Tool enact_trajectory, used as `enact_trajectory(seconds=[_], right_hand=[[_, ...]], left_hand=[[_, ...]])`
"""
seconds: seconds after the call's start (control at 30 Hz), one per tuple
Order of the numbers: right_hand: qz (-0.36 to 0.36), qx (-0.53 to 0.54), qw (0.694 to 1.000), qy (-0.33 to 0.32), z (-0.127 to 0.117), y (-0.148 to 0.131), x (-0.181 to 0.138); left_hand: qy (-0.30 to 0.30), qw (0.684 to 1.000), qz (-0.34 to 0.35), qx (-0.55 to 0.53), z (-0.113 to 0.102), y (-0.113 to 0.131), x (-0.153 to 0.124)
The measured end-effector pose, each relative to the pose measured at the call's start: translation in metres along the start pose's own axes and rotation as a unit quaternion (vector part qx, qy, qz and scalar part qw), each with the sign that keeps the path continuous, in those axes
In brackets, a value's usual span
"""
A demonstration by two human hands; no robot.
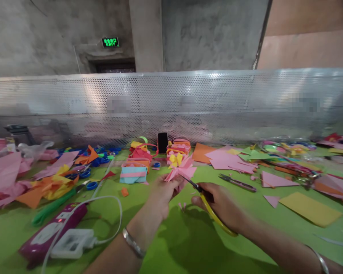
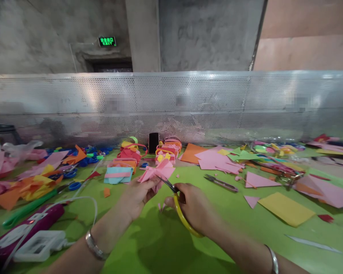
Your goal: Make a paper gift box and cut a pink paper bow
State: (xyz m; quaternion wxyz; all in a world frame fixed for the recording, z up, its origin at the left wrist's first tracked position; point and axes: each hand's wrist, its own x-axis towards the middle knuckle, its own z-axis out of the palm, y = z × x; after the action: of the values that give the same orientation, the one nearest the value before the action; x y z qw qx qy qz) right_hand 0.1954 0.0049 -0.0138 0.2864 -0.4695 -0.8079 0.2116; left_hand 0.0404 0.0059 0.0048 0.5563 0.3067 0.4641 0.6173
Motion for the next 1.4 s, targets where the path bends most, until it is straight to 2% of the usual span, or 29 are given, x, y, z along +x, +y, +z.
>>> enact_trajectory(seconds=[0.33, 0.83, 1.1, 1.4], right_hand=[[0.006, 0.011, 1.000, -0.011, -0.0011, 0.0008, 0.0007], [0.044, -0.085, 0.995, -0.002, -0.0088, -0.0053, 0.0002], [0.048, -0.107, 0.993, 0.002, -0.0068, -0.0039, -0.0009], [0.029, -0.095, 0.995, 0.001, -0.0059, -0.0035, 0.0002]], left_hand=[[0.003, 1.000, -0.024, 0.004, 0.0025, 0.0046, -0.0039], [0.010, 0.998, -0.052, -0.030, 0.0010, 0.0052, -0.0026], [0.033, 0.999, 0.003, -0.033, 0.0001, 0.0029, 0.0002], [0.032, 0.999, -0.010, -0.001, 0.0010, 0.0052, -0.0011]])
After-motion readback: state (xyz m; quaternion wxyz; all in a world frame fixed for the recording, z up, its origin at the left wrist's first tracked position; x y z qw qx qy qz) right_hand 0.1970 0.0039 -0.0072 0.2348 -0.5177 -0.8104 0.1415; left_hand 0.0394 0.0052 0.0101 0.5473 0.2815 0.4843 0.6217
